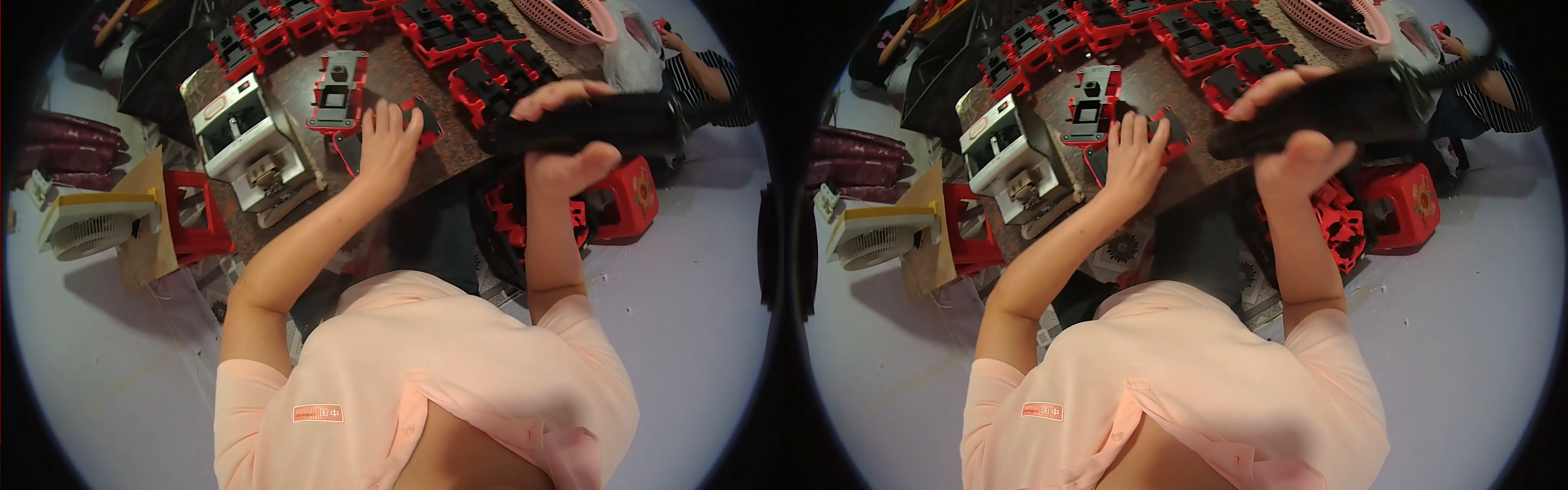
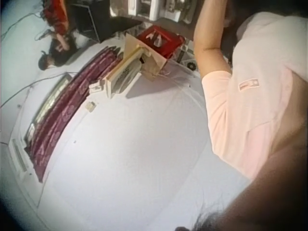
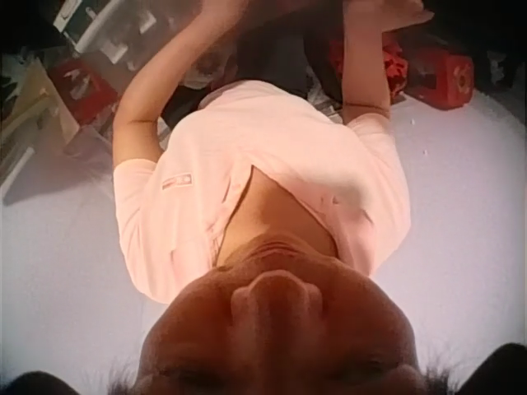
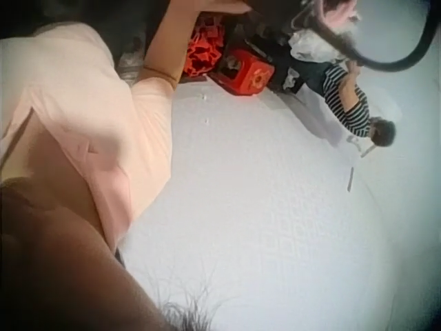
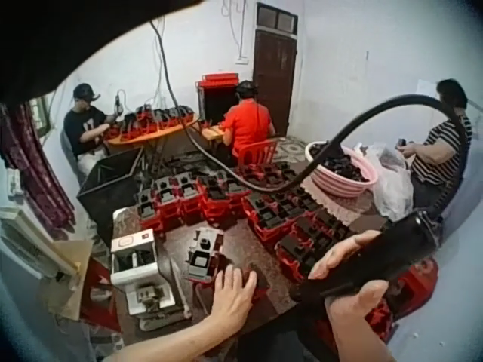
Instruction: The person attaches black plastic components to red plastic housings with screws using an electric screwdriver.
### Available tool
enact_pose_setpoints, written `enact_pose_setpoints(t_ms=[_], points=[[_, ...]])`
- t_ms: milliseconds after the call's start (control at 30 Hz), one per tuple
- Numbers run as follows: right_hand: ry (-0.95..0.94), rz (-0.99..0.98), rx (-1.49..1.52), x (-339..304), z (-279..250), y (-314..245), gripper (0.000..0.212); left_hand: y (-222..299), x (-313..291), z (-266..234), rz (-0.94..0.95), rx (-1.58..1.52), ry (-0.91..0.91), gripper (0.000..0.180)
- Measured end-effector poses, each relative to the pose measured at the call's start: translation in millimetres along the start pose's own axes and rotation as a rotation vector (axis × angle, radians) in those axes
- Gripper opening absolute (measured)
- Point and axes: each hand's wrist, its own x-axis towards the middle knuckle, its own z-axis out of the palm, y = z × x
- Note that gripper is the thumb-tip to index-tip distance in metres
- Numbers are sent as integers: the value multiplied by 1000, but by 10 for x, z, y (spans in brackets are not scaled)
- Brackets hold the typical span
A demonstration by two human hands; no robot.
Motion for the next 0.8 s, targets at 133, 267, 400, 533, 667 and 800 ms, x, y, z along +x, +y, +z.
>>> enact_pose_setpoints(t_ms=[133, 267, 400, 533, 667, 800], points=[[111, 29, -198, 37, -395, -319, 90, 342, 543, 108, 157, -62, -15, 72], [60, 3, -103, 36, -529, -335, 87, 857, 944, 501, 365, -264, 166, 68], [-22, -32, -11, -18, -597, -368, 92, 954, 932, 753, 375, -218, 127, 34], [-28, -57, 4, 2, -664, -364, 93, 810, 480, 387, 511, -352, 114, 24], [-56, -8, 104, 3, -401, -191, 95, 386, -270, -108, 602, -485, -31, 33], [-17, 208, -122, -144, 277, 7, 95, -228, -980, -744, 525, -485, -221, 38]])
